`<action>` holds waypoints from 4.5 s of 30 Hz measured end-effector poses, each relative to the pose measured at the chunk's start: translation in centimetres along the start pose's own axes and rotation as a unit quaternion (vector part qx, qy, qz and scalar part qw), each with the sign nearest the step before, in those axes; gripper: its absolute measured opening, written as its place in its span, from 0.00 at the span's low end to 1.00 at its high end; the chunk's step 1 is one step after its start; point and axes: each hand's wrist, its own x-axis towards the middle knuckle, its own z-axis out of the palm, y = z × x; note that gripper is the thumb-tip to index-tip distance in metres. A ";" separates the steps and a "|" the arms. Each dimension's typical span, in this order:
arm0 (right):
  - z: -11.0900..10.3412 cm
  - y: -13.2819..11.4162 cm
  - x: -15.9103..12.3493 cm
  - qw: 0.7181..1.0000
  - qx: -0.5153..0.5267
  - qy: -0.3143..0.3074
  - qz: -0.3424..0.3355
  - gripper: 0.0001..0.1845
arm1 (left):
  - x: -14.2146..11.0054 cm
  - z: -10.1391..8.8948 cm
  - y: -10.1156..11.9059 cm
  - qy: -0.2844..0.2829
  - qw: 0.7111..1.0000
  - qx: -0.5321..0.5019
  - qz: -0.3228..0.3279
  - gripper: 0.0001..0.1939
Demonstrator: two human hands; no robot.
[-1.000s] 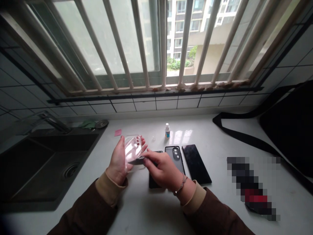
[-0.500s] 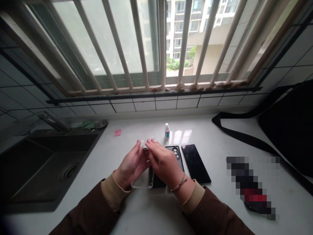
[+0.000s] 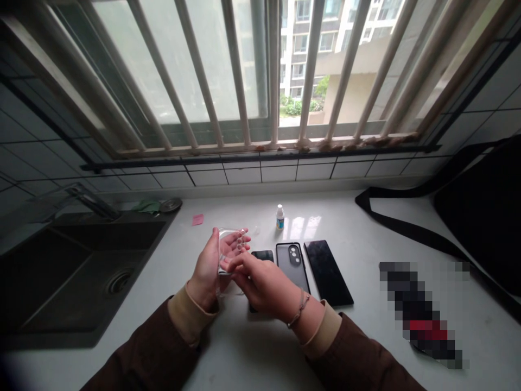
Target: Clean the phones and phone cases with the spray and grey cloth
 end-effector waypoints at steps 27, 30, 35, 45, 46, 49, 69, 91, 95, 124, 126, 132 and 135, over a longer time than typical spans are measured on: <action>-0.2 0.8 0.1 0.972 0.192 0.031 0.130 0.09 | 0.5 -0.5 0.3 0.041 0.999 0.024 0.021 0.34; -0.3 1.7 0.4 0.920 0.288 0.149 0.222 0.20 | 0.3 -0.6 0.3 0.004 0.999 0.021 0.030 0.34; -0.9 1.9 1.3 0.821 0.396 0.313 0.265 0.32 | -0.5 -0.1 -0.7 -0.062 0.995 0.078 0.031 0.34; 0.0 -1.3 1.3 0.812 0.485 0.262 0.193 0.26 | -1.3 -0.1 -2.8 -0.137 0.979 0.103 0.111 0.26; 0.1 -1.4 1.2 0.811 0.490 0.255 0.192 0.26 | -1.4 -0.2 -2.8 -0.133 0.979 0.110 0.113 0.26; 0.2 -1.1 1.1 0.811 0.500 0.236 0.191 0.24 | -1.4 -0.5 -2.6 -0.128 0.975 0.136 0.122 0.28; 0.9 0.5 0.3 0.864 0.465 0.069 0.179 0.21 | -1.1 0.1 -1.6 -0.006 0.984 0.064 0.166 0.32; -1.9 1.7 1.7 0.792 0.451 0.344 0.227 0.19 | -0.2 -0.3 -0.1 0.003 0.998 0.038 0.054 0.35; -2.1 2.2 1.1 0.856 0.247 0.422 0.167 0.20 | -0.5 -0.1 -0.7 -0.026 0.997 0.063 0.022 0.36; -1.1 1.6 0.5 0.931 0.108 0.318 0.143 0.19 | -0.3 -0.2 -0.2 -0.039 0.995 0.023 0.092 0.24; -1.2 1.6 0.5 0.922 0.059 0.355 0.140 0.19 | -0.6 -0.1 -0.6 -0.065 0.995 0.041 0.069 0.24; -0.6 1.8 0.2 0.966 -0.128 0.220 0.055 0.23 | -1.3 0.1 -1.7 -0.091 0.989 0.070 0.097 0.22; -0.4 2.4 0.2 0.958 -0.253 0.135 0.004 0.29 | -1.3 0.0 -1.9 -0.061 0.983 0.083 0.152 0.22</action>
